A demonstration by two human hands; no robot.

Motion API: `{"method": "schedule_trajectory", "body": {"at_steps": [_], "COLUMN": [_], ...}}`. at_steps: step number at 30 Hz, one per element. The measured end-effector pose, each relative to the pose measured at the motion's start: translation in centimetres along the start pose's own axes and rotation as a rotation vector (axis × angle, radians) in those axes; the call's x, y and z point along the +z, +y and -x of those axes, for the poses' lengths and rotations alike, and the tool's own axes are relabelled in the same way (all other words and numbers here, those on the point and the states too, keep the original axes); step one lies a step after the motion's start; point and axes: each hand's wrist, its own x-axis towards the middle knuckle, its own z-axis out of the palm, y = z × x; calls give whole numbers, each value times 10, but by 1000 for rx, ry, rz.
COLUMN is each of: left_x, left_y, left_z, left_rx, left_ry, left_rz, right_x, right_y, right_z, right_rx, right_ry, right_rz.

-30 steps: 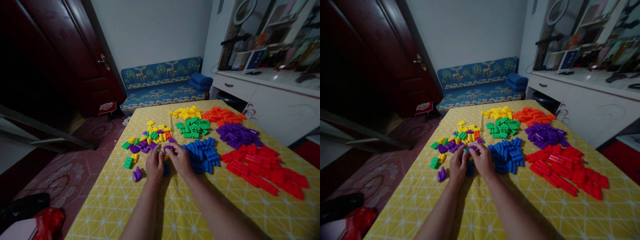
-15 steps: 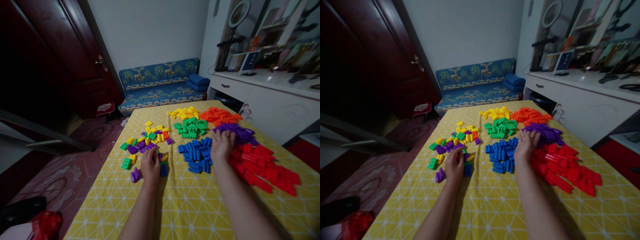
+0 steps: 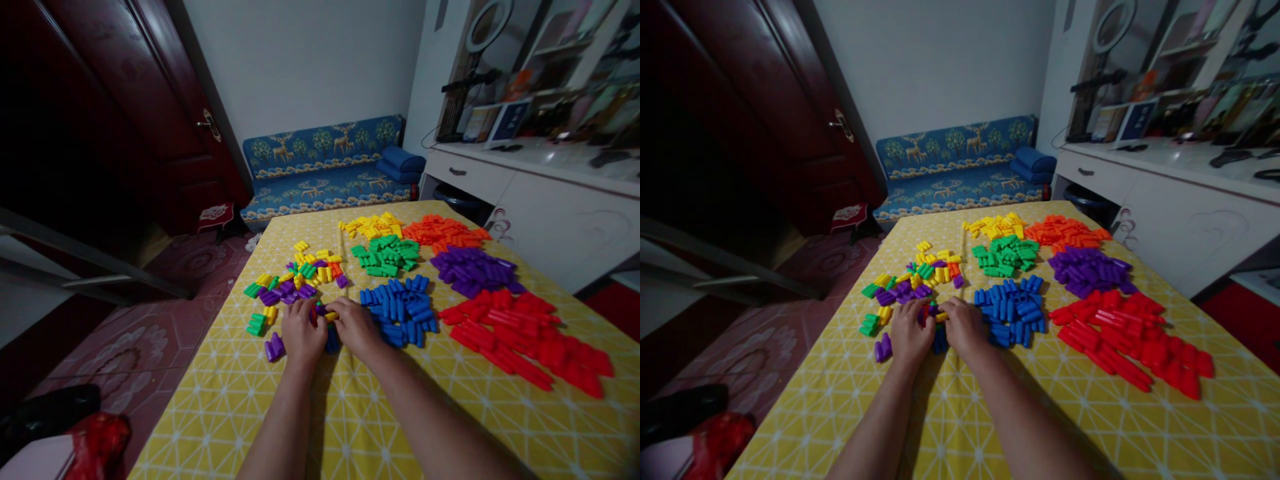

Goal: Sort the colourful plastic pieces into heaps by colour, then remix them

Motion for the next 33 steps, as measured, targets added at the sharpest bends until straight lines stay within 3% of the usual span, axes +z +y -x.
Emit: {"method": "schedule_trajectory", "body": {"at_steps": [5, 9, 12, 17, 21, 23, 26, 30, 33], "left_x": [2, 5, 6, 7, 7, 8, 9, 2, -13], "left_y": [2, 0, -2, -2, -1, -2, -1, 0, -7], "left_z": [0, -1, -2, -2, -1, -1, -1, -3, -7], "left_rx": [63, 83, 81, 65, 55, 50, 46, 32, -25], "left_ry": [-115, -107, -82, -61, -62, -72, -78, -11, 193], "left_rz": [8, 20, 60, 59, 46, 39, 45, 126, 93], "right_x": [11, 14, 9, -31, -77, -86, -68, -15, 11], "right_y": [5, 10, 15, 34, 50, 50, 39, 11, -8], "right_z": [-2, -3, -5, -45, -97, -111, -99, -38, 6], "right_rx": [118, 181, 171, 179, 244, 244, 162, 84, 58], "right_ry": [113, 215, 189, 130, 307, 454, 526, 221, 90], "right_rz": [-147, -399, -549, -436, -331, -320, -380, -362, -260]}}
